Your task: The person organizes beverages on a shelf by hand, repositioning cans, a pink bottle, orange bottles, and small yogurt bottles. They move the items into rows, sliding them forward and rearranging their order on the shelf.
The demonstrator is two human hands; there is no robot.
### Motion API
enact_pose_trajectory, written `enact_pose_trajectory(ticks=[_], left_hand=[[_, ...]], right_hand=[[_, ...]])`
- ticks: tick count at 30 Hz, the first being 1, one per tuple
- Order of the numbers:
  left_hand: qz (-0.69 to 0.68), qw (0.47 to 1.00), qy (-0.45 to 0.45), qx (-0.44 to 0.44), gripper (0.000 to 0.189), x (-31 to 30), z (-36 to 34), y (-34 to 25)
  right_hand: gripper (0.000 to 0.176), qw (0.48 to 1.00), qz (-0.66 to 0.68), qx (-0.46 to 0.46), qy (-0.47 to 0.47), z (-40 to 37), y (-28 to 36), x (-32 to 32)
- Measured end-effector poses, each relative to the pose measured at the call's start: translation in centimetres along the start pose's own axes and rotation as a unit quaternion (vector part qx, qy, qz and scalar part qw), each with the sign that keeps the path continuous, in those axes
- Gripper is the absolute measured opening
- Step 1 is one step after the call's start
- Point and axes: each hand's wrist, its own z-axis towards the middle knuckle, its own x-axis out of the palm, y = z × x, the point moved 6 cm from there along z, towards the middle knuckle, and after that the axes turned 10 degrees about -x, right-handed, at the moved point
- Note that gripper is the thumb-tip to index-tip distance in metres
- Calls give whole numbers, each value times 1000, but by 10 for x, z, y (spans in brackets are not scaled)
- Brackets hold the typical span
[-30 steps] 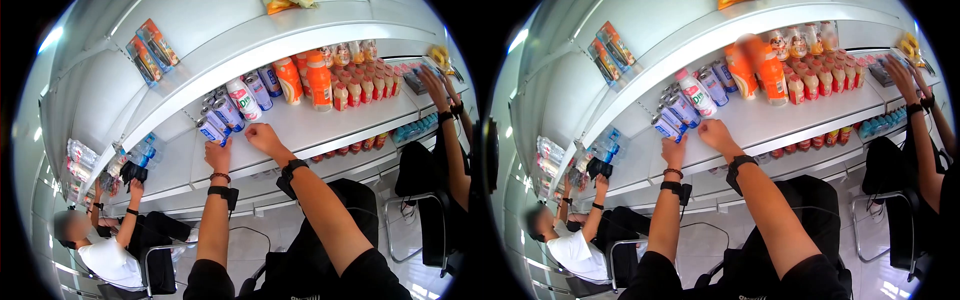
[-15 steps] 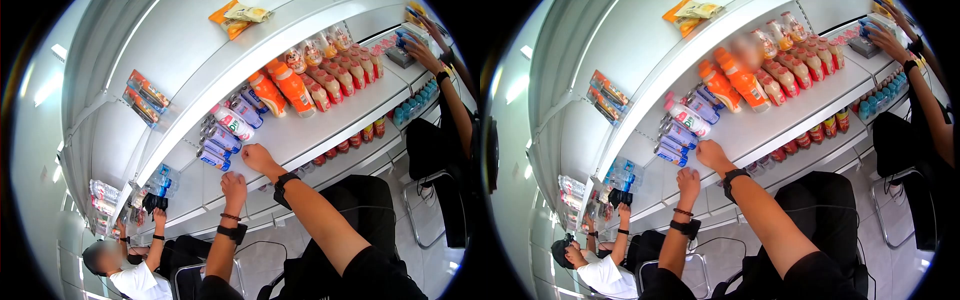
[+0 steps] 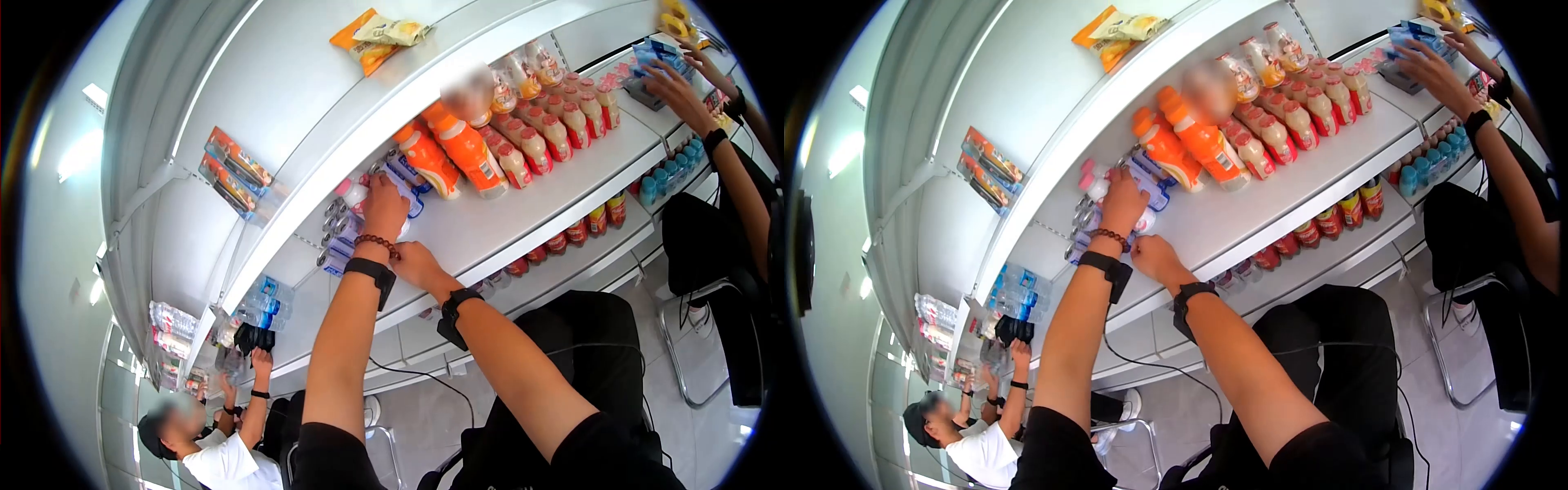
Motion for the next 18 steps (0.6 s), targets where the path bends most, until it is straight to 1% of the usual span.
enact_pose_trajectory(ticks=[1, 2, 3, 4, 5, 8, 9, 11, 12, 14, 17, 18], left_hand=[[-19, 999, 13, -30, 55, 7, 2, 3], [3, 999, -3, -32, 55, 12, 1, 5], [24, 999, -18, -34, 54, 2, -7, -4], [47, 998, -32, -37, 54, -8, -16, -11], [40, 996, -67, -34, 44, -19, -23, -14], [38, 993, -113, 2, 34, -31, -41, -6], [13, 992, -126, 27, 33, -31, -49, -4], [-55, 998, -29, -7, 32, -20, -54, 6], [-88, 996, 18, -23, 32, -16, -55, 9], [-102, 994, -18, -35, 34, -26, -70, 11], [-154, 986, -44, -45, 39, -37, -99, 19], [-176, 982, -48, -52, 41, -40, -108, 26]], right_hand=[[13, 1000, -1, -3, -3, 0, 3, -4], [14, 1000, -2, -4, -4, -1, 5, -7], [16, 999, 28, 1, -41, -1, 2, -10], [22, 995, 59, 6, -79, 1, -1, -12], [29, 989, 91, 11, -115, 3, -4, -13], [58, 967, 41, 27, -251, -7, 0, -26], [64, 964, 34, 25, -261, -9, 3, -28], [75, 958, 17, 18, -284, -10, 10, -35], [73, 957, 18, 18, -290, -12, 12, -37], [70, 951, 18, 15, -307, -12, 19, -44], [68, 951, -77, -44, -295, -13, 21, -42], [67, 967, -82, -26, -239, -11, 21, -40]])
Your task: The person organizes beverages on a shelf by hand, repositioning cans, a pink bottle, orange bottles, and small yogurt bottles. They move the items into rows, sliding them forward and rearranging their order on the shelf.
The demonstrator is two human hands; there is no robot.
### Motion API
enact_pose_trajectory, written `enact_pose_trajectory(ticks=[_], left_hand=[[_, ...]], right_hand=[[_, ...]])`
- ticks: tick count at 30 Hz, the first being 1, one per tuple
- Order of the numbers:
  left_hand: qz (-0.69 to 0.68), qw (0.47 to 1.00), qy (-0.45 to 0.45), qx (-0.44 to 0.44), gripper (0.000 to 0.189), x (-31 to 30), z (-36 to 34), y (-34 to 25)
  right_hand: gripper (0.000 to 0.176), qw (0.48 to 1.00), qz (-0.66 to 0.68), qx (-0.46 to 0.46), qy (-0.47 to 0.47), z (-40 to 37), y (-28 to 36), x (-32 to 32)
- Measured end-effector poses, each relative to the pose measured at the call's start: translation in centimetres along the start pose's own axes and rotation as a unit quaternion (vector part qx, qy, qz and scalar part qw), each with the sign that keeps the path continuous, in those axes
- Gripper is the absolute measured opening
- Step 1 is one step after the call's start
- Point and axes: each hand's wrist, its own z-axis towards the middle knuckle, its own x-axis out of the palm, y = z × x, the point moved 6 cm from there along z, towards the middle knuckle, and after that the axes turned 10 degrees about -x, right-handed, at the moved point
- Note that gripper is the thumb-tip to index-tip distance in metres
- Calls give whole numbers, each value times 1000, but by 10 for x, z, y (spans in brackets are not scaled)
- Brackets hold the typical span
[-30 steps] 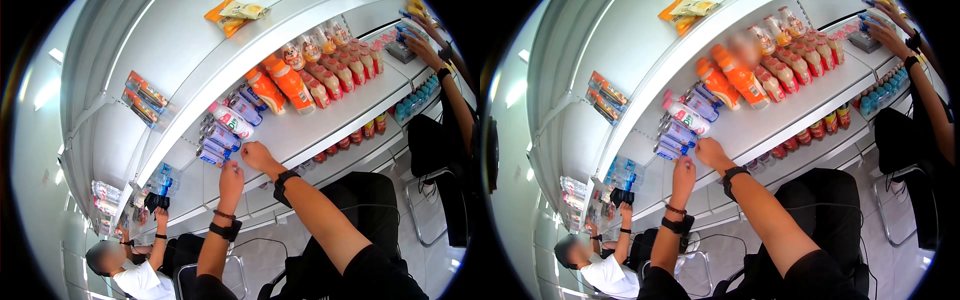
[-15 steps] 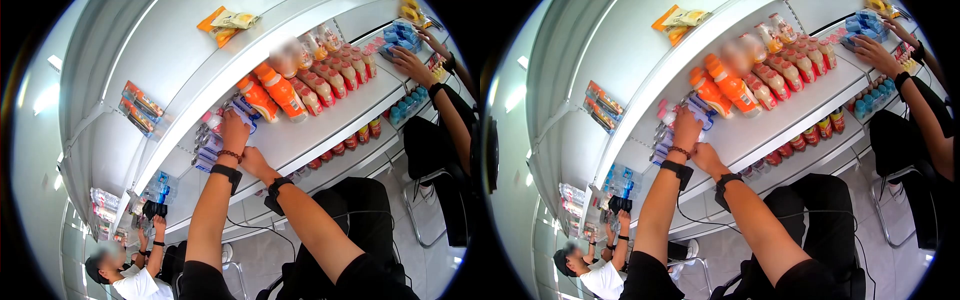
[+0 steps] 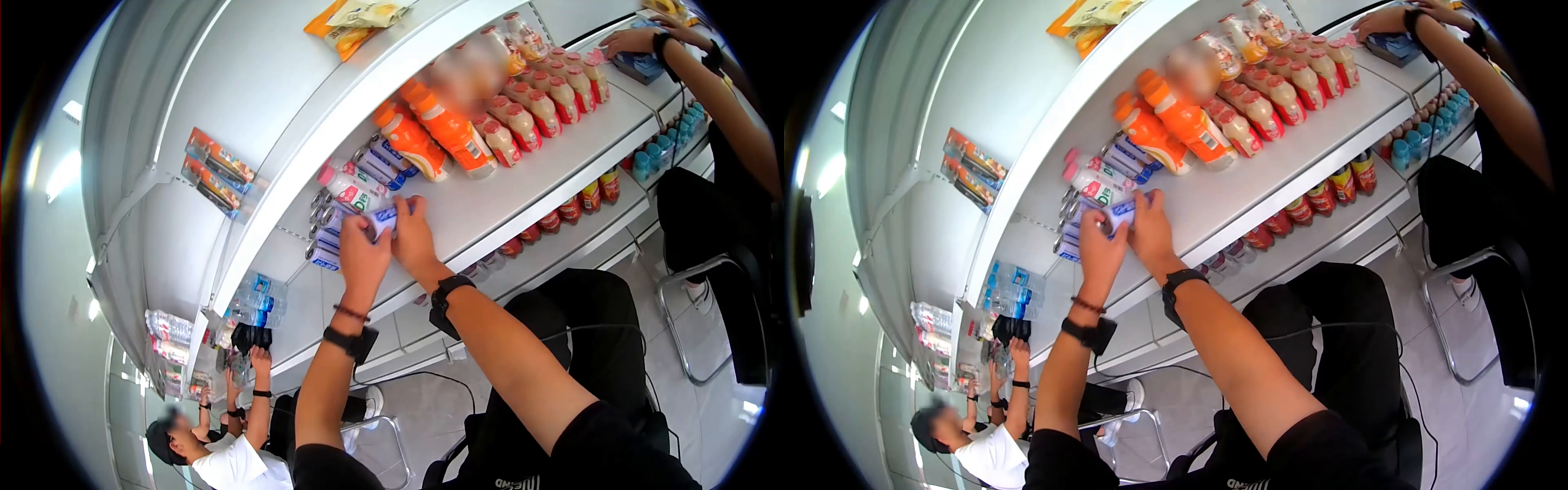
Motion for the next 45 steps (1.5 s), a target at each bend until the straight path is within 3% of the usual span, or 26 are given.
enact_pose_trajectory(ticks=[2, 6, 7, 10, 14, 17, 20, 23, 29, 32, 33, 36, 38, 45], left_hand=[[0, 1000, 1, -9, 43, -12, -13, 16], [-105, 993, 12, -61, 47, -36, -16, 60], [-102, 994, 16, -27, 41, -39, -14, 70], [75, 990, 13, 118, 37, -51, -14, 62], [65, 993, -18, 97, 36, -54, -28, 58], [-35, 995, -41, 79, 34, -52, -34, 63], [-131, 990, -6, 51, 33, -49, -27, 85], [-183, 977, -101, 25, 35, -44, -31, 99], [-105, 948, -265, -139, 37, 14, -74, 196], [-66, 980, -125, -139, 37, 21, -58, 183], [-19, 982, -84, -170, 36, 16, -61, 164], [14, 980, -92, -173, 42, 17, -62, 169], [30, 978, -96, -184, 47, 21, -64, 170], [57, 974, -45, -214, 58, 22, -64, 169]], right_hand=[[65, 992, -9, 24, 127, -2, 6, 7], [66, 962, -4, -100, 255, -15, 17, 24], [62, 955, -26, -106, 274, -17, 14, 30], [57, 918, -55, -112, 377, -19, 9, 44], [55, 915, -57, -85, 390, -20, 12, 42], [58, 910, -67, -119, 391, -22, 14, 41], [62, 909, -89, -137, 383, -23, 14, 44], [65, 909, -113, -118, 384, -21, 15, 44], [78, 893, -198, -94, 392, -20, 10, 56], [75, 872, -243, -146, 399, -28, 2, 72], [64, 860, -248, -159, 417, -28, 5, 71], [48, 858, -249, -193, 405, -27, 14, 61], [41, 868, -218, -169, 413, -25, 6, 63], [44, 877, -212, -136, 409, -21, 5, 61]])
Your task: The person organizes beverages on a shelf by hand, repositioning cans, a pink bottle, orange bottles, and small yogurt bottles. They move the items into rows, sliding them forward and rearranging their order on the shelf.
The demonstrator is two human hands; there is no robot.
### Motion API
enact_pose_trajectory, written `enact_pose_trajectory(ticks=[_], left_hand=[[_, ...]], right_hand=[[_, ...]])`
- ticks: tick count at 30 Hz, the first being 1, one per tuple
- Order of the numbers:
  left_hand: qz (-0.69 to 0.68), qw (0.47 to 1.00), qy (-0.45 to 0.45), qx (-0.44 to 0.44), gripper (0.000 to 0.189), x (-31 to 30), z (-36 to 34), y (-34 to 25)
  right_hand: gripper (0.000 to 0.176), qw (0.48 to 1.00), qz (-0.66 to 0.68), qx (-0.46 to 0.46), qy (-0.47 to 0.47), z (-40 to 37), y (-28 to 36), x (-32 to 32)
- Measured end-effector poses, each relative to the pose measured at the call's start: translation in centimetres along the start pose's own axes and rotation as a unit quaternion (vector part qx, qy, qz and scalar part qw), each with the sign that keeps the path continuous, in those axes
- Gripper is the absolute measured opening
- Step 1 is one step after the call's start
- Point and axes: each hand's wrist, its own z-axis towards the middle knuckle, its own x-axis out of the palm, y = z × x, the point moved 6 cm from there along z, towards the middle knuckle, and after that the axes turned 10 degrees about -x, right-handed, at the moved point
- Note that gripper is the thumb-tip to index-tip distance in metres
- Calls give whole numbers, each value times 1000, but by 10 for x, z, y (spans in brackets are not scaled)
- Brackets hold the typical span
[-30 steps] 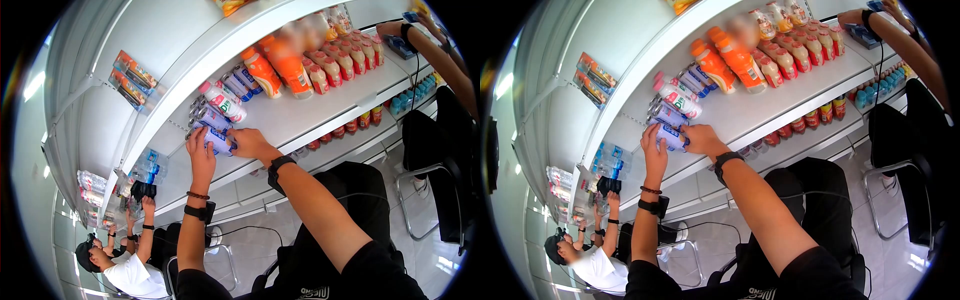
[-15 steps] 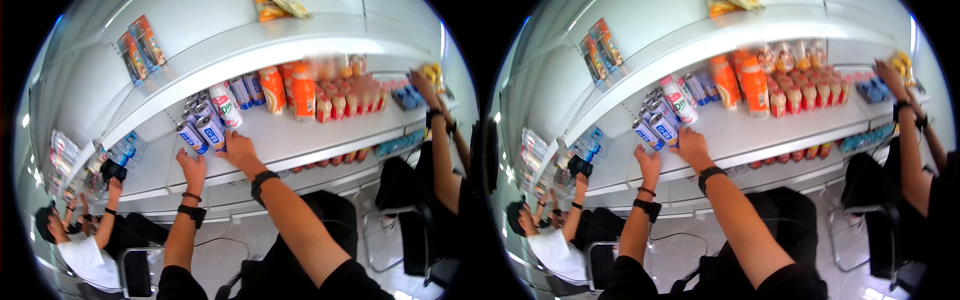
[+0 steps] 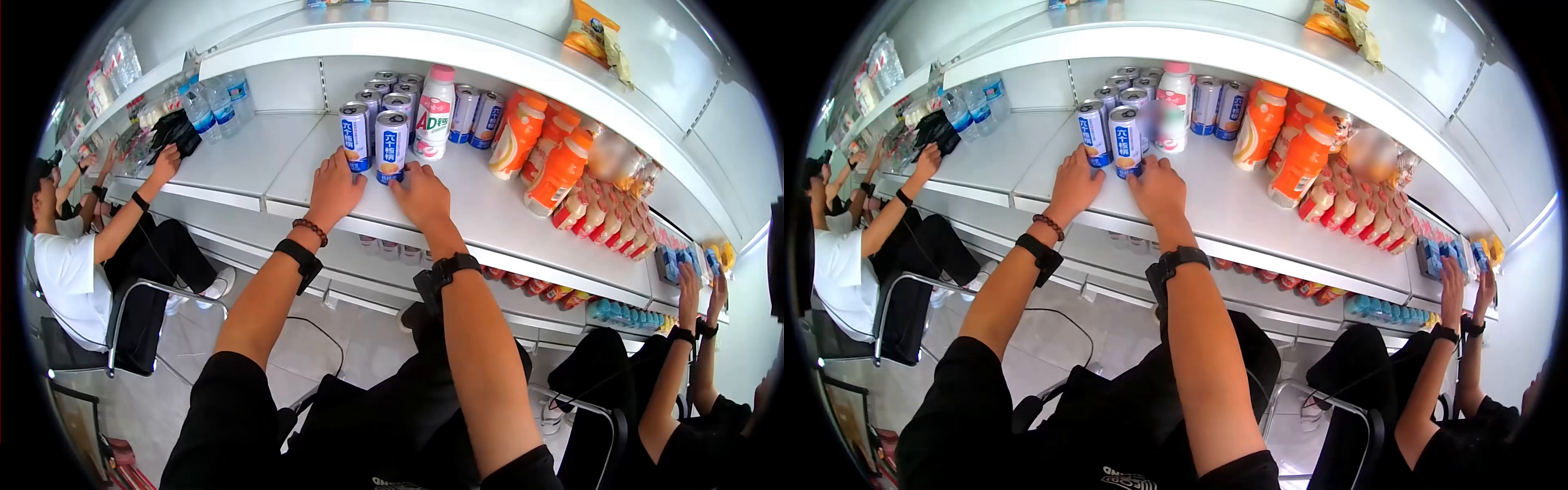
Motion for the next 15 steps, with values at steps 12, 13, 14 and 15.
enact_pose_trajectory(ticks=[12, 13, 14, 15], left_hand=[[19, 1000, -19, -15, 43, -2, -1, -2], [21, 1000, -17, -12, 41, -2, 0, -4], [16, 1000, -10, -13, 40, -2, 0, -5], [10, 1000, -5, -12, 38, -4, 1, -6]], right_hand=[[49, 999, -16, 40, 22, 9, 4, -7], [49, 999, -17, 34, 18, 8, 4, -6], [50, 999, -19, 27, 10, 10, 3, -8], [50, 999, -8, 36, 14, 11, 1, -9]])
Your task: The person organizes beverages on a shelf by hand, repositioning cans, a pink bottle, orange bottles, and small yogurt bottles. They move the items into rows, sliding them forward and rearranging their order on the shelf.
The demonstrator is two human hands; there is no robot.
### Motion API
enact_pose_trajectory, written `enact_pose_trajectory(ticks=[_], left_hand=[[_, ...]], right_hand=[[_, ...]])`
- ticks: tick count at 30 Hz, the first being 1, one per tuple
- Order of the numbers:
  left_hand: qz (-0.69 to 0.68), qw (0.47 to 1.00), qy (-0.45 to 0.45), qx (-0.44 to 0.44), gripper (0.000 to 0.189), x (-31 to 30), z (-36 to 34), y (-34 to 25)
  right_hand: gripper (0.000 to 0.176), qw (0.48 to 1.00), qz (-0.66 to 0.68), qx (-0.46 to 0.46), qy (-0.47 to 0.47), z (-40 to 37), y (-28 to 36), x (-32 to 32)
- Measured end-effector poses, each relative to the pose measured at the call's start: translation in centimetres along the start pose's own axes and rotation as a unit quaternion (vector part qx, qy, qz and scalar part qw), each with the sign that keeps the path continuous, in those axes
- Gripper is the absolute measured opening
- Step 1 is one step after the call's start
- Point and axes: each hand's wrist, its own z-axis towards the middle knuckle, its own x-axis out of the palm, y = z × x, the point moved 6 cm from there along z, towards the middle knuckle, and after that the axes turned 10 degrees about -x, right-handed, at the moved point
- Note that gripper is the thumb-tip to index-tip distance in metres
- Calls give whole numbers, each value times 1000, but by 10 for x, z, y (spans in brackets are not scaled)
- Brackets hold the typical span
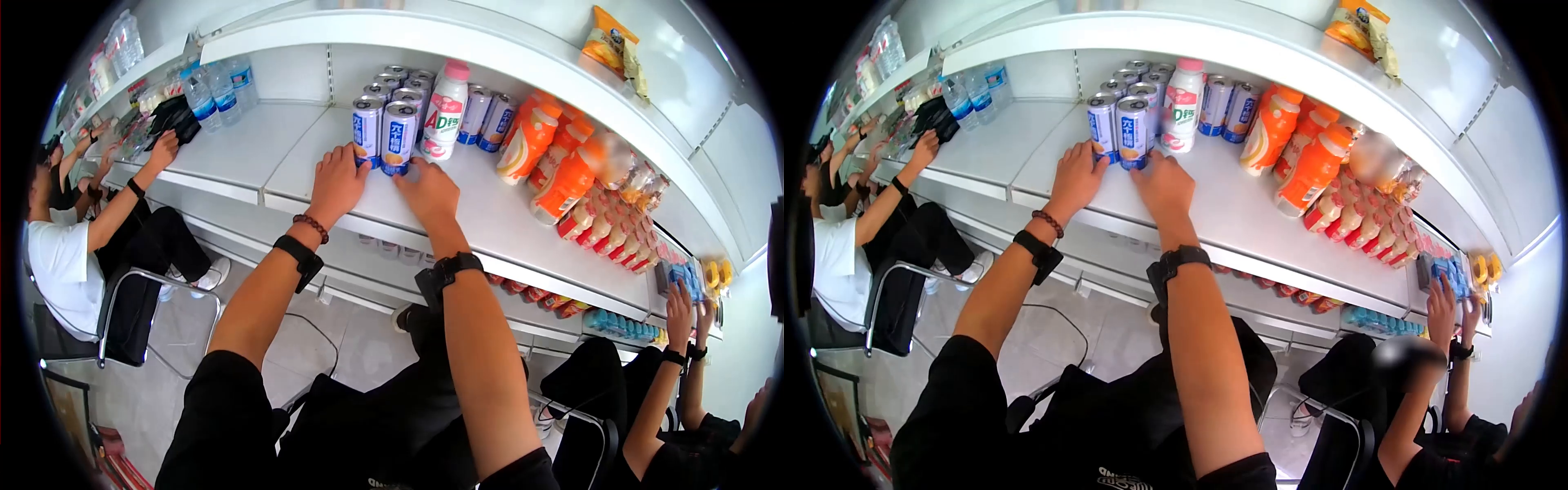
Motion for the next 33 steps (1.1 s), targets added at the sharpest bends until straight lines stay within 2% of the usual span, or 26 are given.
enact_pose_trajectory(ticks=[2, 3, 6, 10, 12, 15, 18, 21, 24, 26, 29, 32, 33], left_hand=[[-10, 1000, 2, 2, 35, -3, 0, -3], [-13, 1000, -1, 2, 34, -4, -1, -4], [-8, 1000, -19, 14, 32, -6, -5, 0], [-27, 996, -73, 42, 30, 4, -2, 4], [-30, 998, -39, 24, 32, -6, -4, -3], [-48, 997, -67, 8, 36, -4, -2, 3], [-69, 994, -82, -11, 34, -4, -3, 4], [-110, 989, -100, -9, 29, -9, -7, 6], [-135, 985, -99, -35, 27, -12, -6, 6], [-132, 987, -81, -41, 26, -15, -5, 5], [-129, 987, -94, -12, 26, -11, -5, 5], [-127, 988, -83, -13, 27, -13, -8, 4], [-128, 988, -81, -16, 27, -15, -6, 4]], right_hand=[[50, 1000, 22, 16, 12, -1, -4, 0], [51, 998, 42, 24, -27, 1, -17, 9], [47, 987, 150, 52, -26, -1, -26, 7], [39, 961, 258, -17, -96, 4, -51, 15], [46, 953, 297, -14, -52, 2, -55, 10], [59, 903, 424, 64, 22, -6, -60, -1], [67, 908, 407, 95, 41, -23, -61, -26], [75, 929, 357, 93, 37, -37, -70, -50], [70, 992, 117, 33, 38, -19, -64, -91], [67, 998, 31, -48, 11, 19, -65, -113], [64, 994, -94, -44, -35, 67, -58, -134], [86, 979, -189, 28, 68, 100, -88, -118], [95, 970, -235, 30, 43, 96, -76, -118]])
